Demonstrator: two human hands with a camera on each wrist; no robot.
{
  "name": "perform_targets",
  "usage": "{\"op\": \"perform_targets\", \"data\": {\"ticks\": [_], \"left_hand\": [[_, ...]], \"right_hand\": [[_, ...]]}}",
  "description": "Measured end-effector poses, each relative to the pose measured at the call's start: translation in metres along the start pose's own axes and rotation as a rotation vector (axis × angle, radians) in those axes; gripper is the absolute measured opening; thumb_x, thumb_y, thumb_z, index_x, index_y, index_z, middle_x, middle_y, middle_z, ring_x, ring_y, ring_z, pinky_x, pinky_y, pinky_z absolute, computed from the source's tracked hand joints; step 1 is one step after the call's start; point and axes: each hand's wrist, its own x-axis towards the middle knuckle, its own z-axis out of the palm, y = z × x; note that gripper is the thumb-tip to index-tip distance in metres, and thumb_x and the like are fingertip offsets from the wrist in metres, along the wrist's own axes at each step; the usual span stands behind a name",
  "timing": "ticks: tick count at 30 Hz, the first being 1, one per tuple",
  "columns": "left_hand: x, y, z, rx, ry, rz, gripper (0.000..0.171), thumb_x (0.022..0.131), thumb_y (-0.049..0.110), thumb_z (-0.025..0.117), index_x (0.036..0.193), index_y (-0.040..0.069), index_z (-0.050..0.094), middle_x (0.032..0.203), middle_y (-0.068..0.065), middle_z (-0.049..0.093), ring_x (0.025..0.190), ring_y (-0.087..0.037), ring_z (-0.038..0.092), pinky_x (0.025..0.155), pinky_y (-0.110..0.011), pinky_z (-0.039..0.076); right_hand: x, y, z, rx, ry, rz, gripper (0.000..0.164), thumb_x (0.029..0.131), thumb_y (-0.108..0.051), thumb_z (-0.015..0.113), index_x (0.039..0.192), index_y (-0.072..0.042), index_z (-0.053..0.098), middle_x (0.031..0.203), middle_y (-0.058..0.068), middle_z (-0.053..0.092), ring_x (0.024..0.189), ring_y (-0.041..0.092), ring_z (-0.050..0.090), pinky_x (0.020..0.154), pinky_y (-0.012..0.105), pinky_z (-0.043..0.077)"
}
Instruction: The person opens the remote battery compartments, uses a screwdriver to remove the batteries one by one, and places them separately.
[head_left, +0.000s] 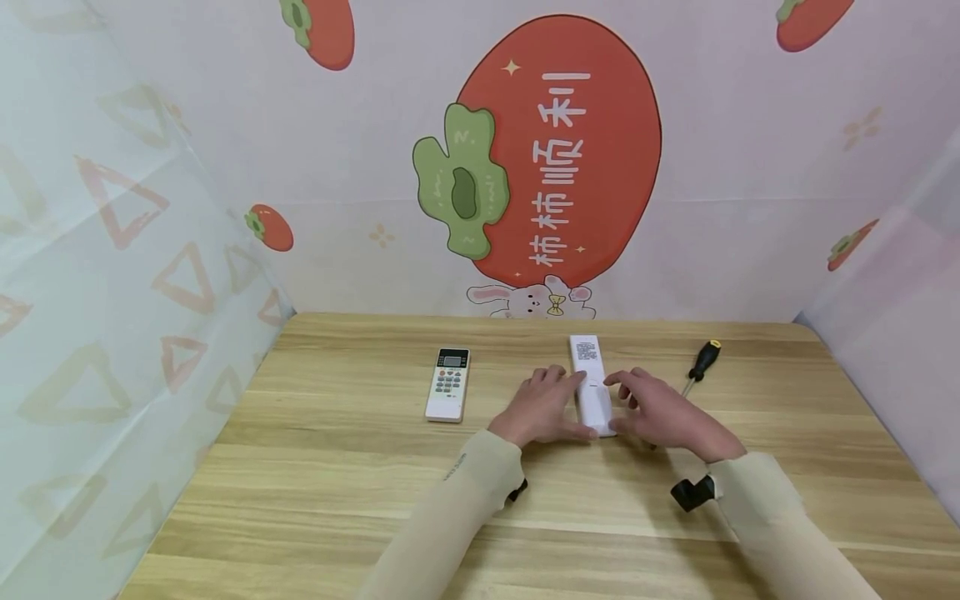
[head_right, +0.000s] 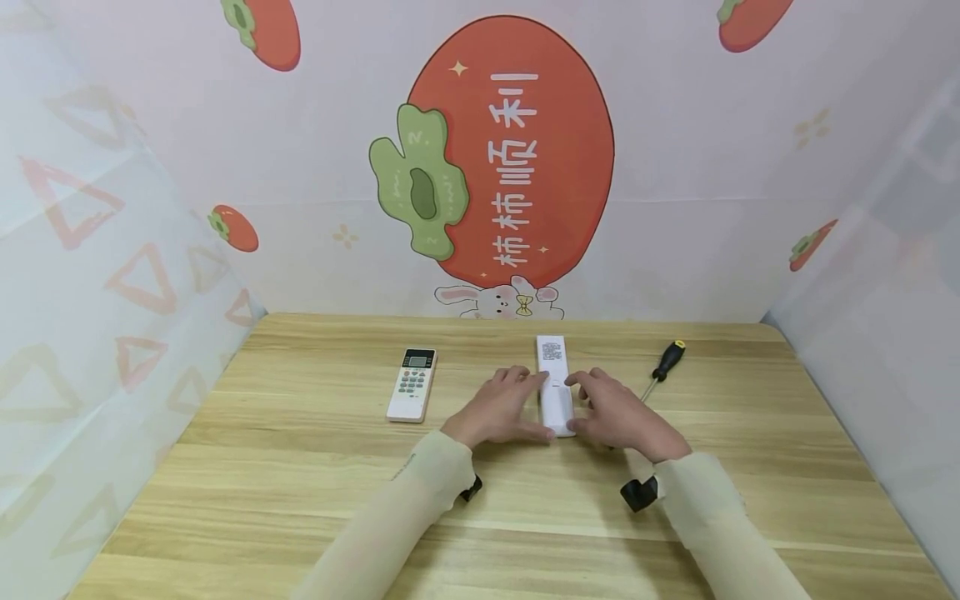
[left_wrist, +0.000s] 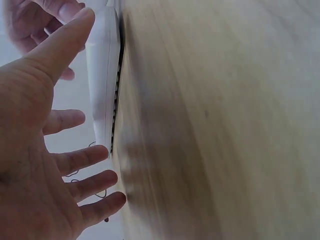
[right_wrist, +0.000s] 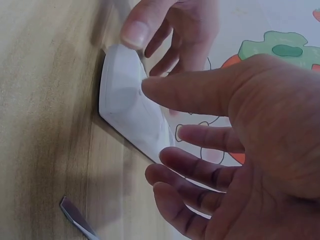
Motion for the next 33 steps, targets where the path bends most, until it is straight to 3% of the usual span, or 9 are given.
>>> {"op": "perform_targets", "data": {"ticks": [7,16,33], "left_hand": [[0.002,0.003,0.001,0.066,-0.001,-0.011,0.094,0.081,0.070,0.071,0.158,0.027,0.039,0.144,-0.005,0.049,0.129,-0.026,0.043,0.109,-0.045,0.038],[0.002,0.004,0.002,0.076,-0.004,-0.019,0.094,0.081,0.071,0.070,0.158,0.027,0.038,0.147,-0.005,0.047,0.133,-0.026,0.041,0.110,-0.045,0.037],[0.002,0.005,0.002,0.078,-0.012,-0.029,0.093,0.081,0.072,0.069,0.158,0.029,0.038,0.146,-0.004,0.047,0.132,-0.025,0.041,0.111,-0.043,0.036]], "right_hand": [[0.004,0.002,-0.001,0.000,-0.027,-0.015,0.066,0.081,-0.019,0.086,0.135,0.003,0.054,0.105,0.013,0.059,0.093,0.027,0.057,0.076,0.041,0.050],[0.011,0.005,-0.002,-0.002,-0.059,-0.035,0.076,0.077,-0.028,0.091,0.136,0.000,0.053,0.105,0.012,0.058,0.092,0.025,0.056,0.078,0.040,0.049],[0.025,0.008,0.000,0.004,-0.139,-0.002,0.070,0.074,-0.026,0.093,0.130,-0.006,0.056,0.099,0.008,0.055,0.088,0.024,0.053,0.075,0.037,0.046]]}}
